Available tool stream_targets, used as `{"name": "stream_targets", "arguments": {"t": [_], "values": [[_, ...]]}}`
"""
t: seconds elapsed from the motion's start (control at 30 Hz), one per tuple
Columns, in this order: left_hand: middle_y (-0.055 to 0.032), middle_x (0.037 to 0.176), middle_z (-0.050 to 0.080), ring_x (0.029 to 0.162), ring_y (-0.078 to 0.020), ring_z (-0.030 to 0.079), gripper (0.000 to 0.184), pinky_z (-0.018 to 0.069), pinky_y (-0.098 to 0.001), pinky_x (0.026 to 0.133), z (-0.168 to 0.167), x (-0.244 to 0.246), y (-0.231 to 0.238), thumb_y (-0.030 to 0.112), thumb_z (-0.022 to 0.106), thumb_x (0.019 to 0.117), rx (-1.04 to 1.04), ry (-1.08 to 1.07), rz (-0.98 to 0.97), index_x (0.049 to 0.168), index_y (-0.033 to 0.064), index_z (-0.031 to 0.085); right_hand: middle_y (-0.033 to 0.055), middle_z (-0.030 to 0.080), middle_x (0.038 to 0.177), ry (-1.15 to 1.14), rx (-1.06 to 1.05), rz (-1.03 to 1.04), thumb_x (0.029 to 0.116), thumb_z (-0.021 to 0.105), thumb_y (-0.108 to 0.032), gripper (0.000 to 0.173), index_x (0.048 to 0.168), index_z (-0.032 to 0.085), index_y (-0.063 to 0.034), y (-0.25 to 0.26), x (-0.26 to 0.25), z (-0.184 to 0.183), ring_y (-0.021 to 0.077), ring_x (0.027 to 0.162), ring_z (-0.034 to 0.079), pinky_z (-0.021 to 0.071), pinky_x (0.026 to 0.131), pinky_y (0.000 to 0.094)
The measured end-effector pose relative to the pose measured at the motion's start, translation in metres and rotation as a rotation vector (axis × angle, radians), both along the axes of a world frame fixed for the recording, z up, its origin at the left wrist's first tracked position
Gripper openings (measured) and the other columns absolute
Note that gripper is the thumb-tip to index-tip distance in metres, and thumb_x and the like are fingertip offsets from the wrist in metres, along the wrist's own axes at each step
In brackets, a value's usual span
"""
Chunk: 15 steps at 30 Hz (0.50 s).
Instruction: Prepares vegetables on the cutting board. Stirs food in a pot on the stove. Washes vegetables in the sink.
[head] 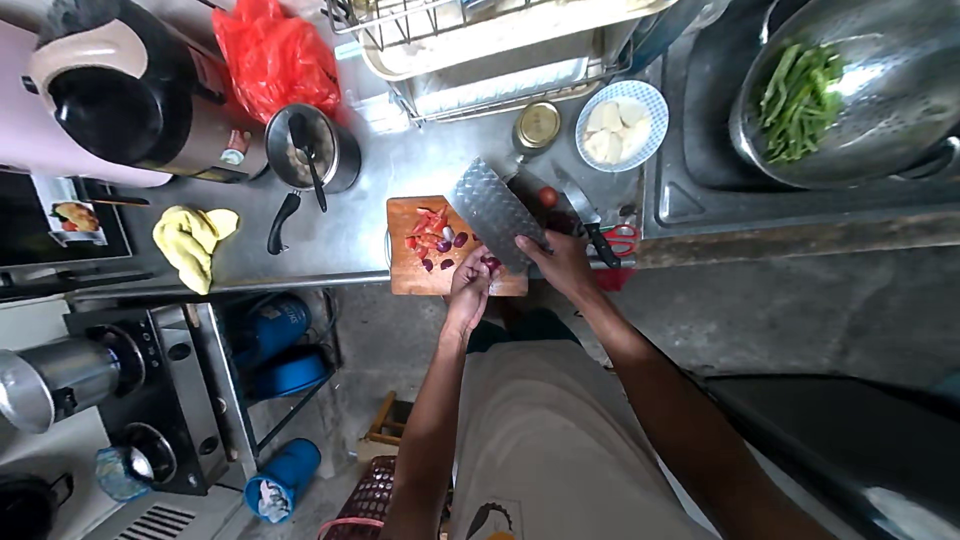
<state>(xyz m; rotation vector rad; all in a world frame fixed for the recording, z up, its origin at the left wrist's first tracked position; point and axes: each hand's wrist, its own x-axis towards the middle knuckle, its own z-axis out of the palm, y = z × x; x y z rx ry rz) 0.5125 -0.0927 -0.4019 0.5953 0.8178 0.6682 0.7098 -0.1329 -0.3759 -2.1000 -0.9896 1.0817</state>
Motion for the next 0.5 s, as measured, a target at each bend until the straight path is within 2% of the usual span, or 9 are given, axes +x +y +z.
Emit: {"name": "stream_targets", "arguments": {"t": [0.07,0.13,0.23,0.33,0.4,0.47,0.5], "values": [[-0.0029,0.121,0.065,0.105,-0.0119,0.063,0.045,0.0529,-0.0349,0.097,0.002,0.001,-0.002,-0.001,0.048,0.0982,-0.002,0.028,0.005,0.141,0.0112,0.055,0.0153,0.069,0.086,0.048,-0.018,-0.001,0.0959,0.059,-0.065,0.059,0.102,0.073,-0.0074,-0.003,0.000,0.004,0.0314,0.077,0.067,0.0530,0.069,0.0576],[-0.0017,0.119,0.065,0.102,-0.0106,0.063,0.044,0.0532,-0.0336,0.095,0.002,0.003,-0.003,-0.001,0.048,0.0995,0.004,0.042,0.001,0.142,0.0120,0.055,0.0131,0.066,0.082,0.106,-0.030,-0.025,0.0957,0.059,-0.066,0.059,0.100,0.071,-0.0088,-0.005,-0.002,0.004,0.0280,0.071,0.063,0.0511,0.062,0.0531],[-0.0019,0.118,0.065,0.102,-0.0116,0.064,0.040,0.0544,-0.0351,0.095,-0.001,0.003,-0.006,0.002,0.050,0.1017,-0.002,0.097,0.005,0.140,0.0115,0.056,0.0128,0.069,0.087,0.129,-0.007,-0.032,0.0963,0.061,-0.062,0.055,0.101,0.073,-0.0085,-0.004,-0.007,-0.003,0.0274,0.078,0.067,0.0543,0.070,0.0542],[-0.0102,0.137,0.063,0.118,-0.0235,0.064,0.044,0.0545,-0.0447,0.099,-0.011,-0.016,-0.007,0.008,0.050,0.1044,0.066,0.241,-0.036,0.148,0.0120,0.052,0.0139,0.073,0.099,0.036,-0.048,-0.042,0.0972,0.060,-0.061,0.055,0.111,0.074,-0.0096,0.002,-0.014,-0.016,0.0298,0.094,0.071,0.0565,0.086,0.0593],[-0.0127,0.141,0.062,0.121,-0.0276,0.064,0.045,0.0559,-0.0463,0.098,-0.015,-0.030,-0.009,0.005,0.050,0.1037,0.113,0.333,-0.017,0.148,0.0083,0.052,0.0117,0.075,0.104,-0.081,-0.156,-0.100,0.0960,0.058,-0.065,0.056,0.119,0.074,-0.0168,0.004,-0.024,-0.024,0.0299,0.098,0.072,0.0577,0.087,0.0604],[-0.0133,0.140,0.060,0.118,-0.0229,0.064,0.046,0.0563,-0.0404,0.096,-0.018,-0.036,-0.011,0.001,0.051,0.1018,0.151,0.350,-0.005,0.147,0.0002,0.046,0.0145,0.074,0.105,-0.134,-0.248,-0.140,0.0968,0.059,-0.062,0.054,0.121,0.072,-0.0159,0.004,-0.033,-0.026,0.0340,0.098,0.071,0.0573,0.085,0.0615],[-0.0112,0.138,0.060,0.115,-0.0189,0.064,0.047,0.0570,-0.0367,0.094,-0.018,-0.036,-0.012,0.002,0.051,0.1016,0.163,0.338,-0.016,0.148,-0.0007,0.043,0.0157,0.074,0.105,-0.120,-0.275,-0.134,0.0981,0.058,-0.060,0.053,0.120,0.072,-0.0135,0.005,-0.033,-0.027,0.0351,0.099,0.071,0.0572,0.085,0.0610]]}}
